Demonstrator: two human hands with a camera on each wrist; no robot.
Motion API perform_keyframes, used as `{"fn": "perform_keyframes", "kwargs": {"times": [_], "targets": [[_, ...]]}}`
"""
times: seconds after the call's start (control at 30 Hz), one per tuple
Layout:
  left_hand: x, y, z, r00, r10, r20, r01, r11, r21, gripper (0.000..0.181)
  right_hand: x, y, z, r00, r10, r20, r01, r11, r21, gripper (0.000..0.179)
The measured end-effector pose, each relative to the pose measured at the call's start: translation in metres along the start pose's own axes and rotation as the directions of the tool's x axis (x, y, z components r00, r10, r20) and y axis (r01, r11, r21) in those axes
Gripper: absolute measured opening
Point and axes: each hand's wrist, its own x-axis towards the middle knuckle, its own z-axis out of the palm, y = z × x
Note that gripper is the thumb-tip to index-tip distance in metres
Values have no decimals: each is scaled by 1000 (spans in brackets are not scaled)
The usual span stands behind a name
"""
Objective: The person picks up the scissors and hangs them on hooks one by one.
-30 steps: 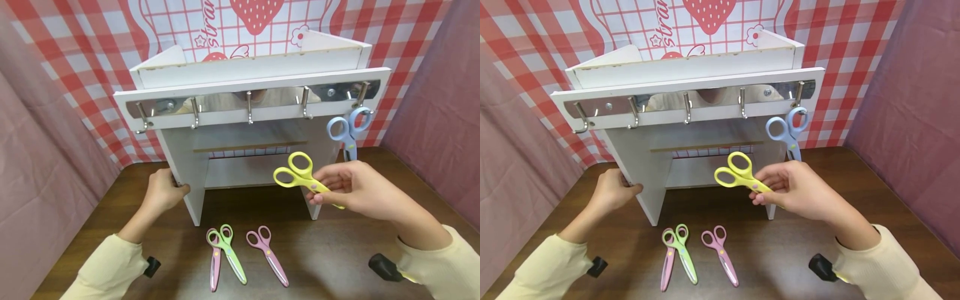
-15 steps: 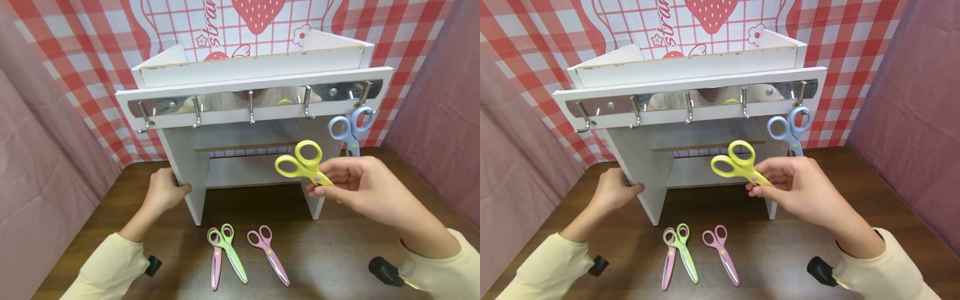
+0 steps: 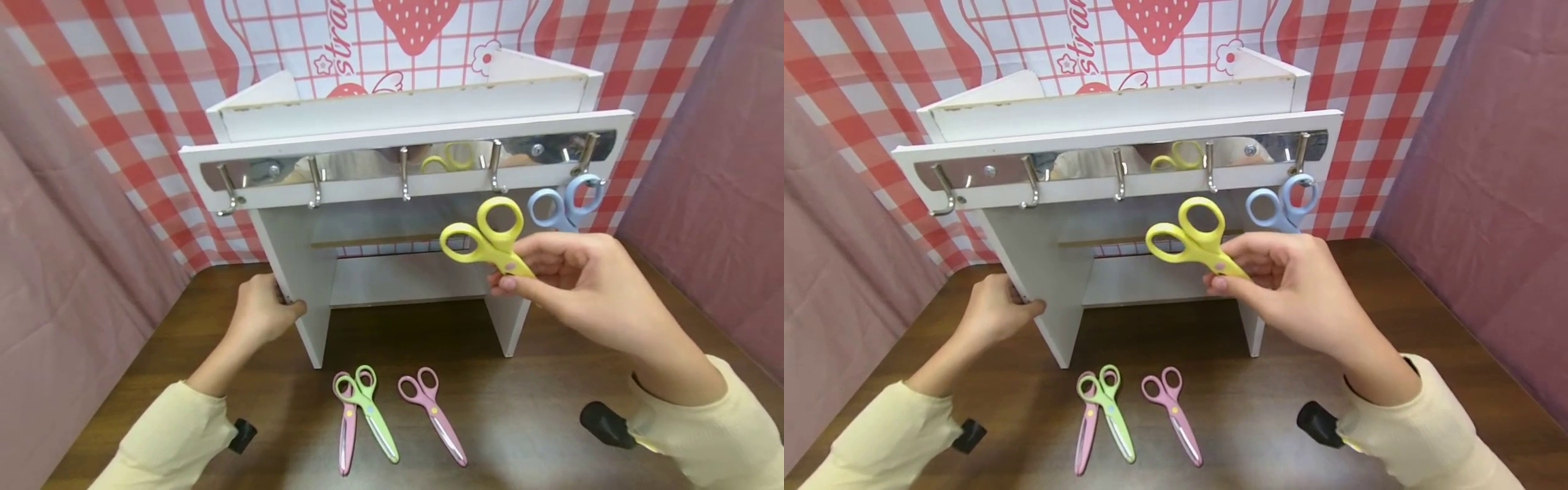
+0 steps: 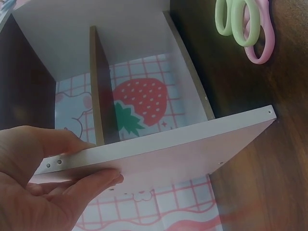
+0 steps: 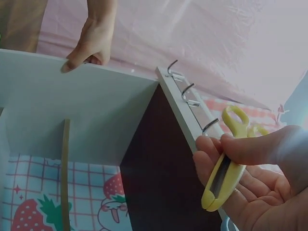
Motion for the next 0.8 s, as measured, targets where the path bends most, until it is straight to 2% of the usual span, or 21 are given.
{"fn": "perform_keyframes", "kwargs": {"times": [0.27, 0.4, 0.53, 0.8], "targets": [[0, -1, 1, 1000, 0, -3, 0, 1000, -6, 14, 4, 2, 0, 997, 62, -49, -59, 997, 53, 17], [-1, -1, 0, 1000, 0, -3, 0, 1000, 0, 16, 6, 4, 1, 994, 91, -58, -85, 992, 98, 16], [-2, 0, -1, 1000, -9, 0, 9, 1000, 10, 16, 8, 6, 2, 989, 137, -57, -131, 987, 96, 14], [-1, 1, 0, 1000, 9, -13, -8, 1000, 14, 14, 13, 9, 3, 986, 154, -68, -140, 975, 173, 8]]}}
